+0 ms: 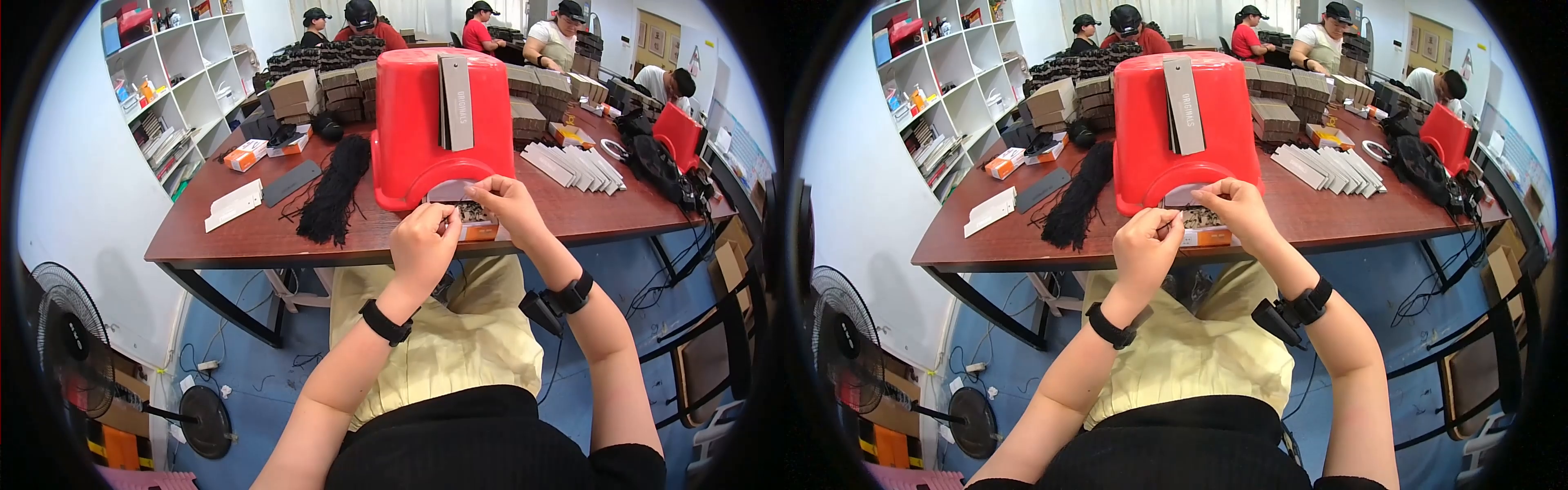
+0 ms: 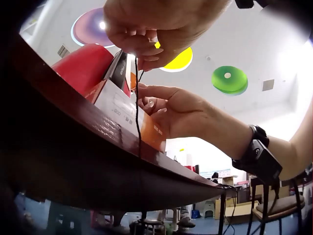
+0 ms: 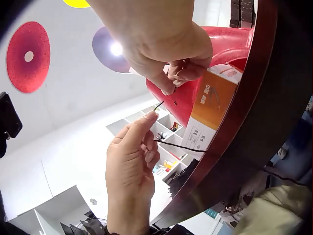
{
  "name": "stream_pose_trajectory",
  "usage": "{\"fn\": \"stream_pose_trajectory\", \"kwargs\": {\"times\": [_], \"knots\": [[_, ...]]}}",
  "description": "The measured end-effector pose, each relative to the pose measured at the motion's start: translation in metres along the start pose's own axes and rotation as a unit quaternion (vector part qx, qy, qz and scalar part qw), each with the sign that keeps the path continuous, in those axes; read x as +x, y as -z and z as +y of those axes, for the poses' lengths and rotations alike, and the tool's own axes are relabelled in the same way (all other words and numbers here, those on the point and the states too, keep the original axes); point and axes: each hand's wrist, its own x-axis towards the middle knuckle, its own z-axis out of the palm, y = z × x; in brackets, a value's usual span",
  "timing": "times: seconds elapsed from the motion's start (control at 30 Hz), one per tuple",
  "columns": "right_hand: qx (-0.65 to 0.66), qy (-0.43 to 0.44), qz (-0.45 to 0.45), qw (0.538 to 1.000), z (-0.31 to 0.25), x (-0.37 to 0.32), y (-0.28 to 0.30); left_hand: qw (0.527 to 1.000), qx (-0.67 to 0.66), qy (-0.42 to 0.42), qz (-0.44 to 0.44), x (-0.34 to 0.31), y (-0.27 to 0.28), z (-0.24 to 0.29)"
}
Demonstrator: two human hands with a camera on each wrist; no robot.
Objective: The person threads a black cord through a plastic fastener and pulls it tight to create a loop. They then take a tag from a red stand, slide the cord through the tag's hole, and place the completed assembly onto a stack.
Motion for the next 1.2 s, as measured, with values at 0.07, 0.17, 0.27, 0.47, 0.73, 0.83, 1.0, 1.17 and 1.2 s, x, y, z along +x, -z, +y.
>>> {"fn": "stream_pose_trajectory", "kwargs": {"times": [0.07,0.17,0.27,0.47,0.73,0.83,1.0,1.17,1.2], "knots": [[-0.008,0.009,-0.004,1.000,0.000,0.000,0.000,1.000,-0.002,0.005,-0.008,-0.001,-0.002,-0.001],[-0.010,0.010,-0.009,1.000,-0.002,-0.003,-0.003,1.000,0.007,0.001,-0.014,-0.001,-0.002,-0.001],[-0.020,0.004,-0.016,1.000,-0.001,-0.004,-0.004,0.999,0.038,-0.017,-0.006,-0.001,-0.003,-0.003],[-0.048,0.040,-0.061,0.996,-0.008,-0.013,-0.011,1.000,0.012,-0.003,-0.023,-0.002,-0.001,-0.006],[-0.036,0.037,-0.063,0.997,-0.012,-0.018,-0.011,0.964,-0.178,0.178,-0.085,-0.007,0.006,0.000],[-0.026,0.029,-0.059,0.998,-0.011,-0.018,-0.012,0.961,-0.180,0.192,-0.081,-0.009,0.007,0.000],[-0.011,0.018,-0.030,0.999,-0.007,-0.017,-0.011,0.938,-0.223,0.244,-0.108,-0.010,0.013,0.010],[0.000,0.004,-0.031,1.000,0.000,-0.014,-0.009,0.931,-0.233,0.252,-0.124,-0.011,0.011,0.012],[0.000,0.004,-0.033,0.999,0.000,-0.014,-0.009,0.930,-0.235,0.252,-0.129,-0.011,0.010,0.011]]}}
